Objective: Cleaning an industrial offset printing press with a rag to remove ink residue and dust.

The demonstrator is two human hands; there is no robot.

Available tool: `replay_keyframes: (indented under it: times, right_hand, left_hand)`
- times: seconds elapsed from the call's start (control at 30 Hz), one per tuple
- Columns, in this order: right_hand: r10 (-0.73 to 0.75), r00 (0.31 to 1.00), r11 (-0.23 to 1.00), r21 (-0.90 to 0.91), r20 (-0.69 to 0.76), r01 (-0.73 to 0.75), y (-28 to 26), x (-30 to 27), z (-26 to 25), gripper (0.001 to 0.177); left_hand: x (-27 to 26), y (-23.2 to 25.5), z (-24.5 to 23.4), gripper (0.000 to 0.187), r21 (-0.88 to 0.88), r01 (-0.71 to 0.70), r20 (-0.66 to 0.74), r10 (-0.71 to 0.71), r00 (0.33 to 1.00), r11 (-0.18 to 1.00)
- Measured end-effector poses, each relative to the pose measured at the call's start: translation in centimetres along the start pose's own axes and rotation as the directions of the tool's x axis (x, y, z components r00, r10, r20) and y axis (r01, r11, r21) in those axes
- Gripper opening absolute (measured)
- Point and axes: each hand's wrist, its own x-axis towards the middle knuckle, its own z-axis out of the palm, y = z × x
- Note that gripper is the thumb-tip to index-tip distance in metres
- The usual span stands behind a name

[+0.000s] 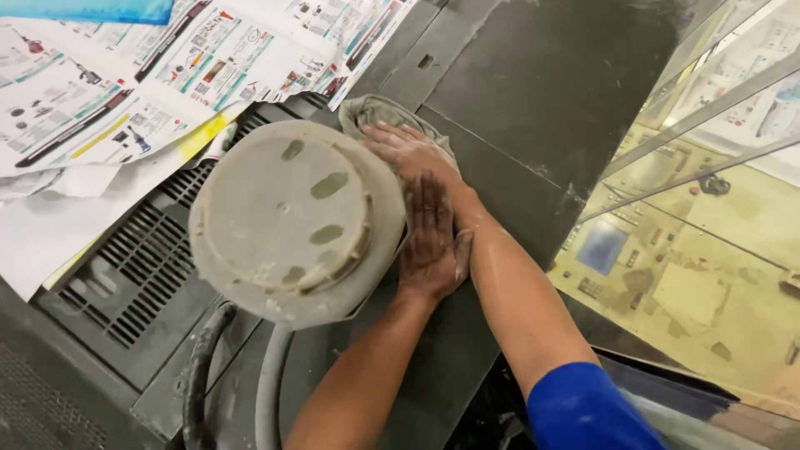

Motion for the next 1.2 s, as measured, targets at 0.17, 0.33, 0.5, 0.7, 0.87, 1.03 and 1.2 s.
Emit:
replay_keyframes:
  times: [0.17,0.33,0.5,0.7,0.87,1.03,1.2]
  right_hand:
    - [-0.004,0.993,0.996,-0.085,0.118,0.015,0.0,-7.0,4.2,0.056]
    - [0.401,0.91,0.884,-0.215,-0.106,-0.415,-8.4,-13.7,1.0,0.049]
    - [0.638,0.708,0.767,0.171,-0.305,-0.618,-15.7,-17.3,-0.7,0.035]
    - [0.773,0.479,0.549,0.817,-0.416,-0.176,-12.2,-16.6,-4.4,0.022]
    - [0.22,0.644,0.964,0.263,-0.733,-0.03,-23.2,-5.4,-17.8,0.025]
    - [0.192,0.903,0.926,0.377,-0.385,-0.036,-17.7,1.9,-18.3,0.037]
    - [0.528,0.747,0.709,0.694,-0.404,-0.126,-17.1,-0.1,-15.8,0.036]
  left_hand:
    - [-0.7,1.4,-1.8,0.099,-0.098,-0.081,-0.017,0.08,0.997,0.992]
    - [-6.5,2.2,-1.7,0.104,0.106,-0.098,0.166,0.08,0.983,0.99]
    - [-13.0,5.4,-7.2,0.105,-0.055,0.148,0.385,-0.116,0.916,0.988]
    - [-12.4,7.1,-10.5,0.084,-0.255,0.324,0.318,-0.238,0.918,0.911]
    - [-6.3,8.2,-21.3,0.098,0.109,-0.067,-0.446,0.109,0.889,0.992]
    - [-2.4,5.6,-24.0,0.121,0.111,0.021,-0.338,0.017,0.941,0.994]
    - [-3.0,4.9,-23.5,0.108,0.292,0.034,-0.297,0.057,0.953,0.956]
